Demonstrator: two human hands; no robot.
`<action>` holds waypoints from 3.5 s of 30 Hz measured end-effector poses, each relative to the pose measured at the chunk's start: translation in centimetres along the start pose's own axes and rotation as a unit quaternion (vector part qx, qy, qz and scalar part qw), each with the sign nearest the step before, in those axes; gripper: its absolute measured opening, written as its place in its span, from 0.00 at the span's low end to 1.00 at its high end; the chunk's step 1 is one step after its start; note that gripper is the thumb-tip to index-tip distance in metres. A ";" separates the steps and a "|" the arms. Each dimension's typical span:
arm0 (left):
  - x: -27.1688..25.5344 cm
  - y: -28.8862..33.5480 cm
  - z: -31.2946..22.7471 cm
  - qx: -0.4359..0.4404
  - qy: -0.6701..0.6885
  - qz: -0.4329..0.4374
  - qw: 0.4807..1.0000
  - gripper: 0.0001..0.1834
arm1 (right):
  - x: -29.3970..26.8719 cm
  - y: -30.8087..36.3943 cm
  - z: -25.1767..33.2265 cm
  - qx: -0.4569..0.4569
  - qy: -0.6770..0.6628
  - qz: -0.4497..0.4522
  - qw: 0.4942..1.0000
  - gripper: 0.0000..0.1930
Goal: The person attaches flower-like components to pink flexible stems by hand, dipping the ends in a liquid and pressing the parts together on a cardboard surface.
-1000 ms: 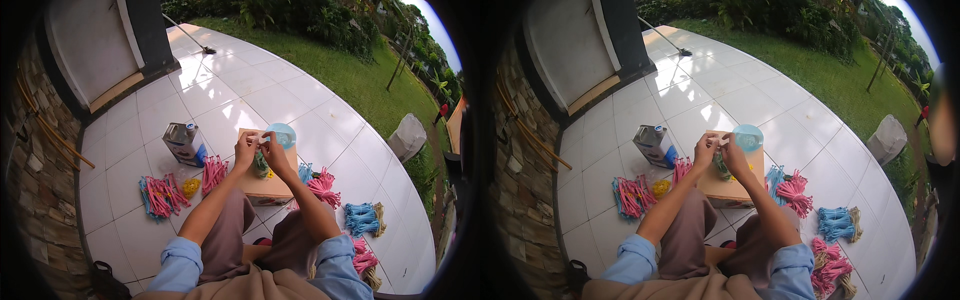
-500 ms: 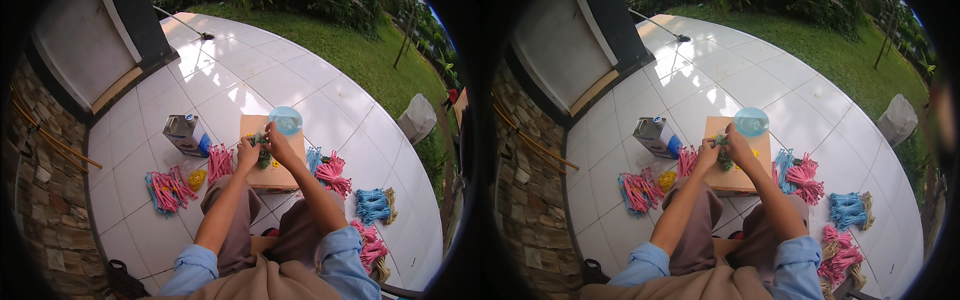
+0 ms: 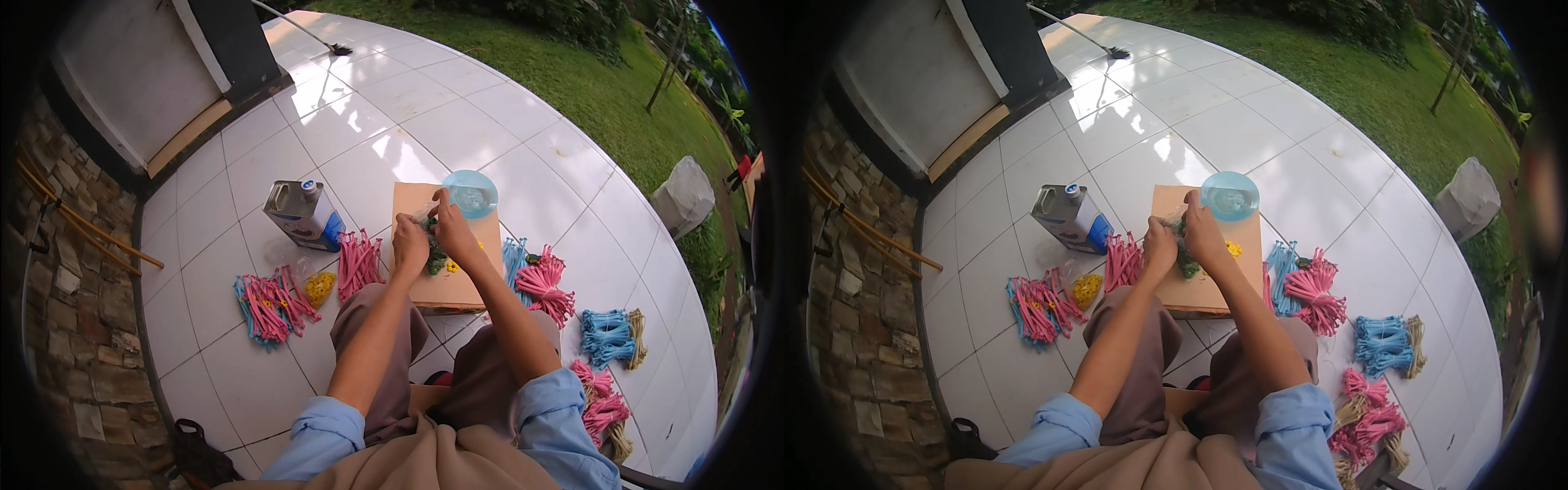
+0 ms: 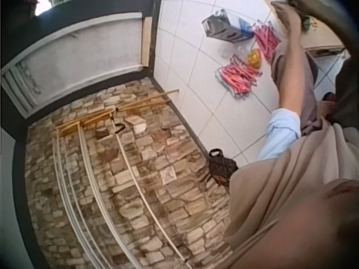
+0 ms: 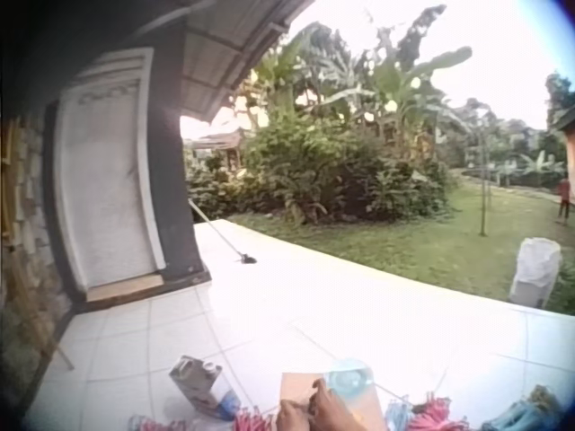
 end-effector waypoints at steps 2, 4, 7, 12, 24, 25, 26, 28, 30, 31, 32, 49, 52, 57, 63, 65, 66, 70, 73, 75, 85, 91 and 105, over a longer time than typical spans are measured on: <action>-0.9 0.2 -0.6 0.025 0.039 -0.044 0.998 0.08 | 0.1 -0.2 -0.4 0.019 -0.033 0.004 0.999 0.26; -1.2 0.1 -0.7 0.042 0.054 -0.042 0.997 0.08 | 0.0 -0.2 -0.2 0.013 -0.046 -0.009 0.999 0.26; -0.9 -0.2 -1.1 0.054 0.062 -0.018 0.996 0.08 | 0.8 0.3 -1.2 0.050 -0.078 0.018 0.995 0.24; -1.1 -0.4 -1.4 0.084 0.083 -0.024 0.993 0.09 | -0.1 0.0 -1.1 0.053 -0.076 -0.027 0.995 0.23; -5.8 3.2 -8.9 0.334 -0.072 -0.202 0.918 0.13 | -5.3 1.1 -3.5 0.234 -0.407 -0.114 0.876 0.26; -4.4 1.6 -7.6 0.257 0.101 -0.062 0.959 0.13 | -5.1 1.4 -3.4 0.244 -0.428 -0.096 0.865 0.27; -2.1 0.9 -6.7 0.165 0.269 0.083 0.945 0.13 | -5.5 1.7 -3.3 0.246 -0.425 -0.098 0.866 0.27; -1.0 1.0 -6.0 0.121 0.304 0.126 0.937 0.13 | -5.8 2.1 -2.0 0.223 -0.419 -0.078 0.877 0.26; 0.2 1.3 -5.8 0.096 0.325 0.182 0.923 0.11 | -6.5 2.7 -2.1 0.223 -0.386 -0.087 0.891 0.25; 0.1 1.4 -5.7 0.097 0.309 0.166 0.931 0.10 | -7.0 3.0 -2.2 0.218 -0.354 -0.092 0.905 0.25; 0.2 1.4 -5.7 0.094 0.309 0.170 0.931 0.10 | -7.1 3.2 -2.8 0.222 -0.353 -0.095 0.904 0.25; 0.9 1.3 -3.8 0.068 0.299 0.175 0.936 0.09 | -7.3 6.2 -3.3 0.133 -0.095 -0.035 0.986 0.15; 1.9 2.3 -4.5 0.038 0.332 0.235 0.912 0.10 | -7.8 5.7 -1.1 0.098 -0.217 -0.059 0.969 0.15; 3.6 4.2 -5.5 -0.060 0.437 0.326 0.836 0.11 | -7.9 5.3 -0.3 0.122 -0.193 -0.038 0.973 0.18; 3.6 4.5 -5.7 -0.068 0.463 0.353 0.810 0.09 | -7.9 5.0 -0.4 0.108 -0.357 -0.018 0.928 0.19; 3.1 4.4 -6.0 -0.057 0.465 0.344 0.814 0.09 | -8.3 5.0 0.1 0.114 -0.377 -0.019 0.919 0.19; 2.9 4.4 -6.4 -0.043 0.470 0.337 0.815 0.08 | -8.6 5.0 0.2 0.118 -0.393 -0.021 0.912 0.18; 2.5 4.1 -7.0 0.025 0.385 0.291 0.876 0.08 | -9.8 5.6 -3.5 0.146 -0.299 -0.038 0.942 0.17; 1.5 4.6 -8.5 0.229 0.119 0.182 0.949 0.07 | -9.0 7.6 -7.7 0.217 -0.040 0.031 0.975 0.18; 5.3 7.5 -8.8 0.375 -0.037 0.248 0.892 0.06 | -5.9 9.5 -10.1 0.268 -0.059 0.095 0.957 0.19; 0.4 4.9 -10.5 0.319 -0.013 0.091 0.943 0.05 | -7.8 5.5 -6.5 0.155 -0.012 -0.006 0.988 0.15; -2.3 -3.4 -1.7 0.102 0.090 0.046 0.990 0.11 | -3.4 0.4 -4.5 0.115 -0.198 -0.009 0.973 0.14; -0.2 -4.3 3.2 0.152 -0.021 0.015 0.988 0.16 | 1.4 -1.4 -3.5 0.040 -0.061 -0.025 0.997 0.19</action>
Point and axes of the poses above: each hand's wrist, its own y-axis away from the middle knuckle, its own x-axis out of the palm, z = x × y, the point moved 10 cm from there along -y, towards the middle knuckle, and after that the axes turned 2 degrees about -z, right-handed, at the moved point
